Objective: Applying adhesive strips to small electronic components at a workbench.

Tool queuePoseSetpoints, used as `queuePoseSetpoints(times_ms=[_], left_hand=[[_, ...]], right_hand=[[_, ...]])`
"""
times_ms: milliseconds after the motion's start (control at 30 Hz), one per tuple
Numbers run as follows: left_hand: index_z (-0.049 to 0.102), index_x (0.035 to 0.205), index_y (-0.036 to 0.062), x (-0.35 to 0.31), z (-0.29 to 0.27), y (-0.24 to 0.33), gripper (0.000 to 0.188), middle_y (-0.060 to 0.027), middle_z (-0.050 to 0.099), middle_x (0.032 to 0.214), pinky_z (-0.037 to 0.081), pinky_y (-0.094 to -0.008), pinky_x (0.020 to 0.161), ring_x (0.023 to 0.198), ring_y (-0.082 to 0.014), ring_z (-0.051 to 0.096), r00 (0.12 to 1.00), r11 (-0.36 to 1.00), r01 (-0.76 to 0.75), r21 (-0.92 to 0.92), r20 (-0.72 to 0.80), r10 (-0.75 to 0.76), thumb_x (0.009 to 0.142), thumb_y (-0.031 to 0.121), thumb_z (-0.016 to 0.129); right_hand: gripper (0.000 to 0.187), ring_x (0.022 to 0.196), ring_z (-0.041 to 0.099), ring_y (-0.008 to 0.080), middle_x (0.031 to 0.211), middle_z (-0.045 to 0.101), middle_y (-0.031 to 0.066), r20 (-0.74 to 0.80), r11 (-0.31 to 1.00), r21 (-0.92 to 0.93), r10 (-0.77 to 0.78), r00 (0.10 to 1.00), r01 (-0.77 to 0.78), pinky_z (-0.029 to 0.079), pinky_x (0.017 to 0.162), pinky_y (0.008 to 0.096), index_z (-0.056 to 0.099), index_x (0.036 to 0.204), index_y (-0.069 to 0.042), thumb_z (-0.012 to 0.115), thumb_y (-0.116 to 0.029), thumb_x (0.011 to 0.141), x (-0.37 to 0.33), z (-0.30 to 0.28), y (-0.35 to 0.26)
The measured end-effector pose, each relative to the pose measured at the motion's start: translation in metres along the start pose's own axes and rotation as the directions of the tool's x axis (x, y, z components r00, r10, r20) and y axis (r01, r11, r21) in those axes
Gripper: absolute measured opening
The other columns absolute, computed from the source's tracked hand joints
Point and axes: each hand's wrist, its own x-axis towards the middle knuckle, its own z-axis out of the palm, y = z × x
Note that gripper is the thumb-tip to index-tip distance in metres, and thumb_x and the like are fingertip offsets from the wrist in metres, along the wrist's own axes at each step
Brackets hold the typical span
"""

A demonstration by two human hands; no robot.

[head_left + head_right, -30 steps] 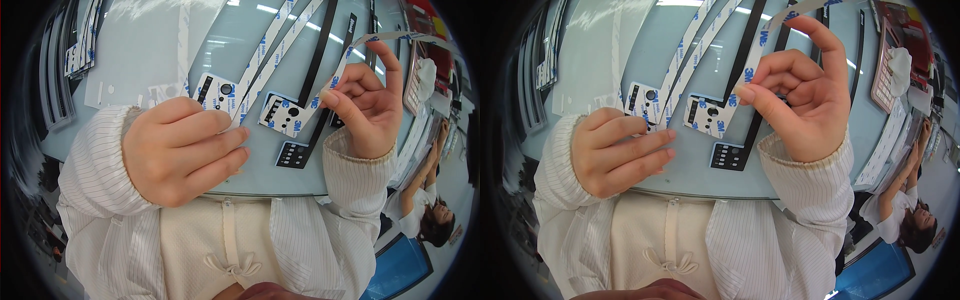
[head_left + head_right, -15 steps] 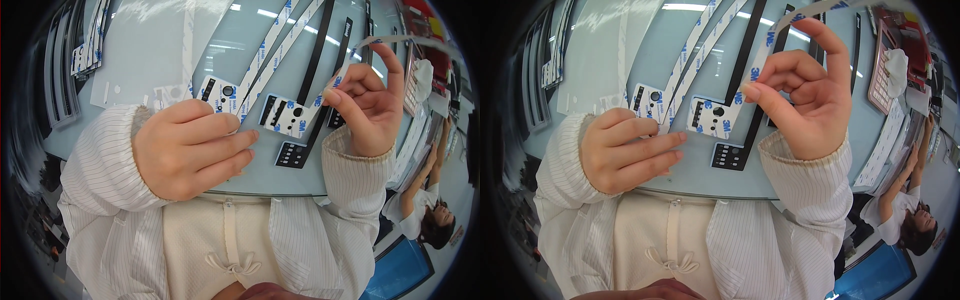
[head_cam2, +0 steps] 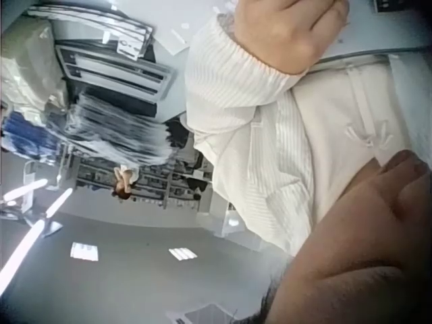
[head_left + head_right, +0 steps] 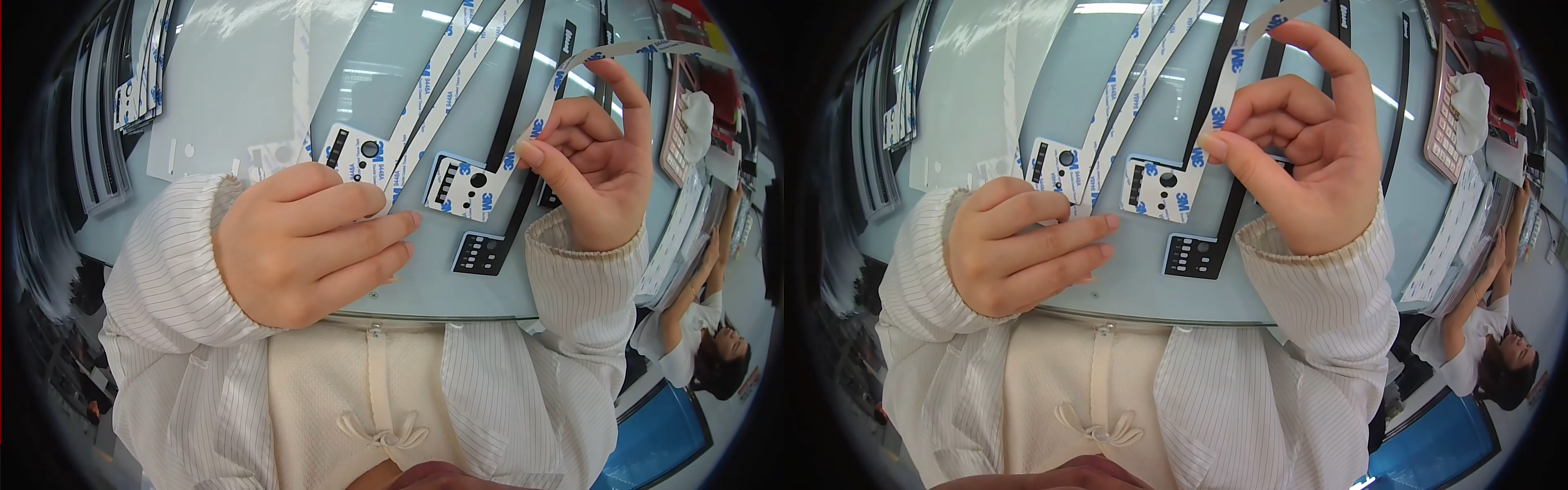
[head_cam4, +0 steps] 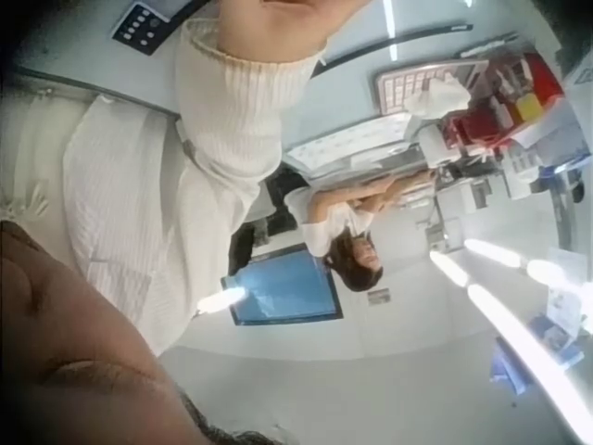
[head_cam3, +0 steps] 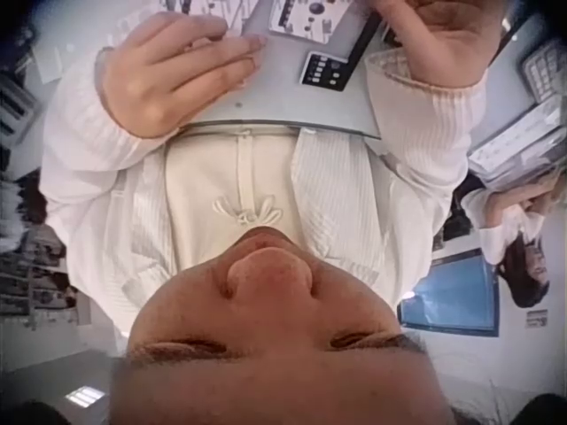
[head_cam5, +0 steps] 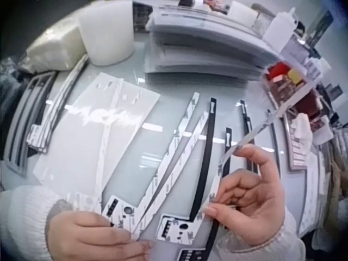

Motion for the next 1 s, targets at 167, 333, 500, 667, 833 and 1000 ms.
queuePoseSetpoints(times_ms=[167,333,500,667,833,1000], left_hand=[[0.070,0.094,0.0011,-0.0001,-0.0011,0.0013,0.022,-0.0117,0.074,0.101,0.045,-0.0301,0.068,0.081,-0.0222,0.061,1.000,1.000,0.002,0.002,0.011,-0.002,0.079,0.017,0.073],[0.071,0.094,0.0010,-0.0011,-0.0027,0.0013,0.023,-0.0114,0.074,0.103,0.046,-0.0300,0.068,0.081,-0.0220,0.061,0.999,1.000,0.001,0.016,0.047,-0.002,0.078,0.017,0.074],[0.071,0.095,0.0014,-0.0010,-0.0028,0.0009,0.024,-0.0112,0.073,0.103,0.046,-0.0297,0.068,0.081,-0.0218,0.061,0.999,1.000,0.003,0.012,0.051,-0.004,0.077,0.017,0.074],[0.071,0.094,0.0017,-0.0007,-0.0024,0.0011,0.024,-0.0109,0.073,0.103,0.045,-0.0296,0.068,0.081,-0.0214,0.061,0.999,1.000,0.005,0.013,0.045,-0.006,0.077,0.017,0.074],[0.071,0.094,0.0022,-0.0006,-0.0029,0.0014,0.023,-0.0109,0.073,0.104,0.045,-0.0294,0.068,0.081,-0.0212,0.061,0.998,1.000,0.008,0.011,0.058,-0.008,0.077,0.017,0.074],[0.071,0.095,0.0025,-0.0013,-0.0023,0.0012,0.023,-0.0112,0.073,0.104,0.045,-0.0295,0.068,0.081,-0.0215,0.061,0.999,1.000,0.004,0.016,0.049,-0.005,0.078,0.017,0.074]], right_hand=[[0.079,0.080,0.069,0.0161,0.093,0.065,0.0108,0.001,1.000,0.001,-0.005,1.000,0.005,0.057,0.077,0.0279,0.031,0.145,0.000,0.072,0.013,0.078,-0.0013,0.0005,0.0013],[0.079,0.081,0.069,0.0161,0.093,0.065,0.0110,0.000,1.000,-0.008,-0.006,1.000,0.006,0.058,0.077,0.0282,0.031,0.145,0.000,0.071,0.013,0.079,-0.0012,0.0009,0.0008],[0.078,0.081,0.069,0.0162,0.093,0.065,0.0110,0.004,1.000,-0.010,-0.006,1.000,0.006,0.058,0.077,0.0282,0.031,0.145,0.000,0.071,0.013,0.079,-0.0008,0.0003,0.0016],[0.078,0.082,0.069,0.0166,0.093,0.065,0.0109,-0.028,1.000,0.003,-0.010,1.000,0.010,0.058,0.078,0.0285,0.031,0.145,0.000,0.071,0.013,0.079,-0.0029,-0.0011,0.0053],[0.078,0.082,0.070,0.0171,0.093,0.065,0.0110,-0.032,1.000,0.011,0.002,0.999,-0.002,0.059,0.078,0.0290,0.031,0.145,0.000,0.070,0.013,0.080,-0.0030,-0.0009,0.0050],[0.077,0.082,0.070,0.0174,0.093,0.065,0.0109,-0.029,1.000,0.002,-0.006,1.000,0.006,0.059,0.078,0.0293,0.031,0.145,0.000,0.070,0.014,0.080,-0.0030,-0.0006,0.0056]])
